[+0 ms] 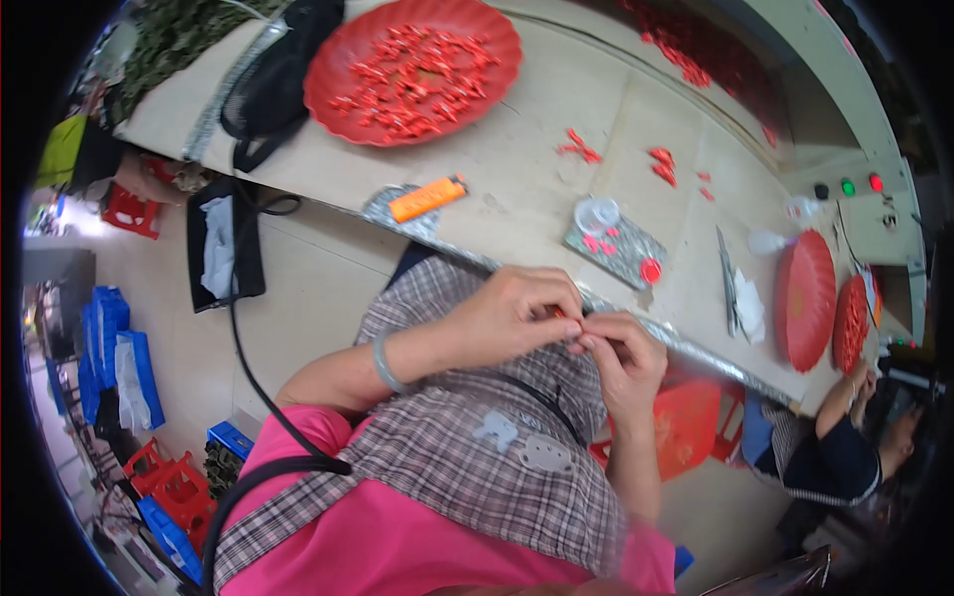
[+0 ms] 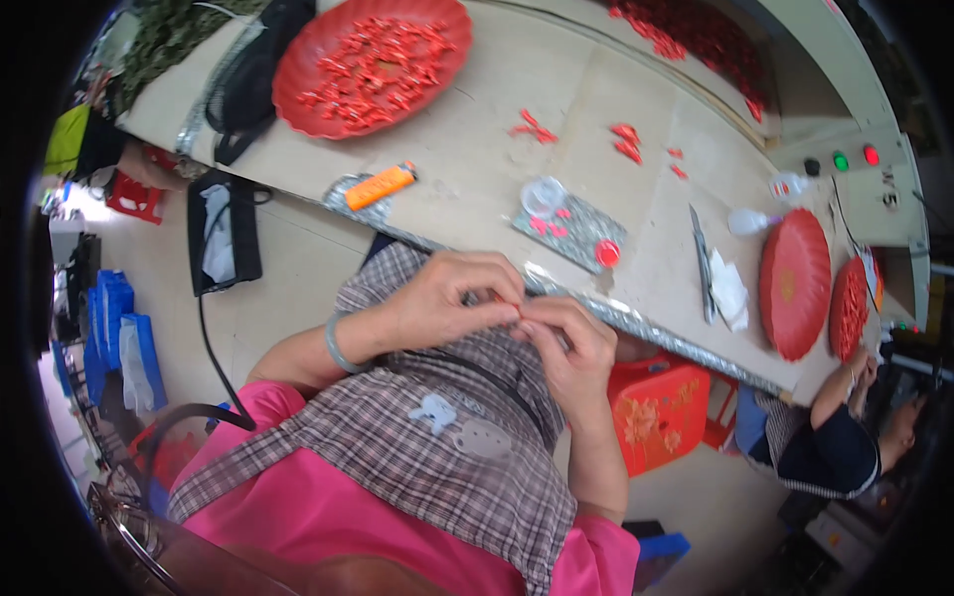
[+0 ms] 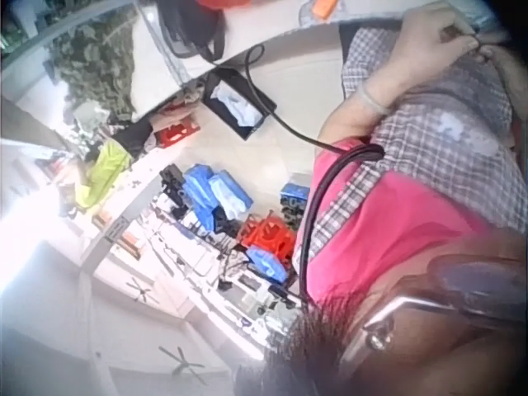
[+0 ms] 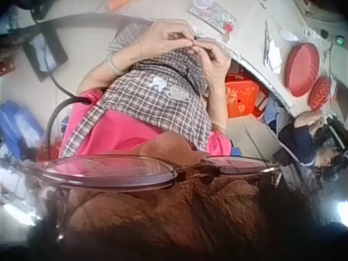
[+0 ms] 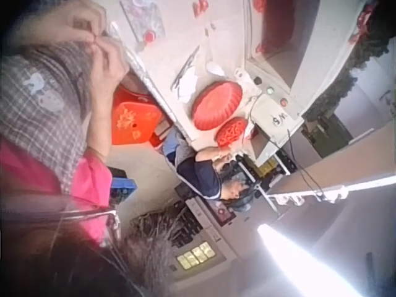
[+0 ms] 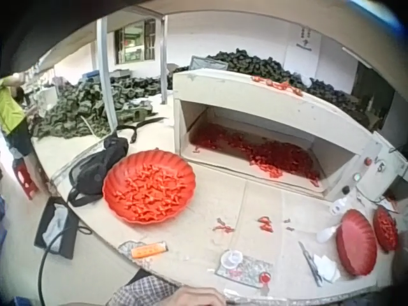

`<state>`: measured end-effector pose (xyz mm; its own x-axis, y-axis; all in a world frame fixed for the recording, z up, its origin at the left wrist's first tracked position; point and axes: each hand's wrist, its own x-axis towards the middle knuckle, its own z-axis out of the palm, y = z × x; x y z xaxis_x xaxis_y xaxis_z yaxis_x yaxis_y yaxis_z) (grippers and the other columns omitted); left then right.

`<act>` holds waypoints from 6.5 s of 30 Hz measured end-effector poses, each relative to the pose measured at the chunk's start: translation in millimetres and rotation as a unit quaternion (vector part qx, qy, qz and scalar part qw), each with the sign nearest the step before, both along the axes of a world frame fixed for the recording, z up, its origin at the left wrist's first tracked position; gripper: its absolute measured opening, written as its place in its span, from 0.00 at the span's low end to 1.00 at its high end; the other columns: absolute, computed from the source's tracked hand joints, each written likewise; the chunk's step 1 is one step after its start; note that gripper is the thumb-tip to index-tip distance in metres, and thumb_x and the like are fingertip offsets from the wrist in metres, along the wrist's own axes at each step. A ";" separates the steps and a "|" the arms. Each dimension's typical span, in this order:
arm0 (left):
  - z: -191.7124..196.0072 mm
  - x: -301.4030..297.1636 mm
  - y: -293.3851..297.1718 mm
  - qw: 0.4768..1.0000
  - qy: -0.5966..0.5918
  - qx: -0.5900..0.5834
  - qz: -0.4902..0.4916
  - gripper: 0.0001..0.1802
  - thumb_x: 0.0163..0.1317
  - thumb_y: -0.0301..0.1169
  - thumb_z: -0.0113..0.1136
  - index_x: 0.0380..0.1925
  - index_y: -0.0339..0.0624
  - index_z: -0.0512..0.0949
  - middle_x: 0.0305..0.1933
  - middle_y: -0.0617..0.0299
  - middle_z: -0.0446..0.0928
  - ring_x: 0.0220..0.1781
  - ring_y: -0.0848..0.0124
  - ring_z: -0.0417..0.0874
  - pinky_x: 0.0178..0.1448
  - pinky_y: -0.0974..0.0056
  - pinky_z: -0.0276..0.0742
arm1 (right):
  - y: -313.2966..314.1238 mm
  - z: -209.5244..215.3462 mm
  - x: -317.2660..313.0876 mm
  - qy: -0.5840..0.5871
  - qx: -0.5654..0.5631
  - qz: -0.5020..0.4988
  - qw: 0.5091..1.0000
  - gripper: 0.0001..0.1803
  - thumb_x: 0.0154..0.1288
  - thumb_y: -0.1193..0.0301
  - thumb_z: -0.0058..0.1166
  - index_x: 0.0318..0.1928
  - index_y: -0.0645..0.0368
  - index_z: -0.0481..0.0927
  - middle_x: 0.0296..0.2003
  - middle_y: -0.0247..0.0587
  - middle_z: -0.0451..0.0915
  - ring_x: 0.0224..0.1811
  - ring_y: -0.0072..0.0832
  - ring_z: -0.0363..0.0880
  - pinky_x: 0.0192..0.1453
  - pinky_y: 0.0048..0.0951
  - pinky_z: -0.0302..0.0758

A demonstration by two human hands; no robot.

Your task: The person glues small red plastic parts together using a bottle of glue.

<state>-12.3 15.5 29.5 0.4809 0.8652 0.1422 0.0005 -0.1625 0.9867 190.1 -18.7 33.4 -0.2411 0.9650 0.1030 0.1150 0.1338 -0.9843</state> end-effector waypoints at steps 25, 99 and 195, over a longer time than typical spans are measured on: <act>-7.9 10.2 -0.1 0.982 -0.043 -0.181 -0.016 0.24 0.61 0.17 0.62 0.58 0.34 0.73 0.46 0.58 0.81 0.45 0.76 0.82 0.52 0.70 0.81 | 4.5 -11.3 20.1 0.177 -0.127 -0.040 0.975 0.08 0.64 0.86 0.56 0.44 0.70 0.80 0.42 0.46 0.81 0.38 0.25 0.84 0.42 0.23 0.82; -24.9 13.6 3.0 0.960 -0.116 -0.254 -0.016 0.14 0.63 0.21 0.61 0.50 0.34 0.79 0.39 0.63 0.82 0.41 0.80 0.81 0.47 0.73 0.79 | 67.7 -0.5 67.8 -0.386 0.363 -0.049 0.846 0.15 0.51 0.91 0.57 0.38 0.62 0.84 0.36 0.44 0.84 0.37 0.33 0.85 0.39 0.27 0.81; -23.6 15.3 -0.7 0.956 -0.159 -0.245 0.000 0.13 0.67 0.20 0.57 0.50 0.30 0.77 0.47 0.54 0.81 0.47 0.68 0.85 0.54 0.65 0.83 | 8.6 4.0 19.8 0.108 -0.178 -0.064 0.976 0.05 0.64 0.84 0.58 0.40 0.71 0.80 0.33 0.48 0.83 0.30 0.25 0.82 0.37 0.24 0.81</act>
<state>3.0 14.8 5.9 0.4812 0.8651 -0.1419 -0.3119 0.3202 0.8945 209.9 -10.1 37.3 -0.1258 0.9698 -0.2089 -0.1069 -0.2226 -0.9690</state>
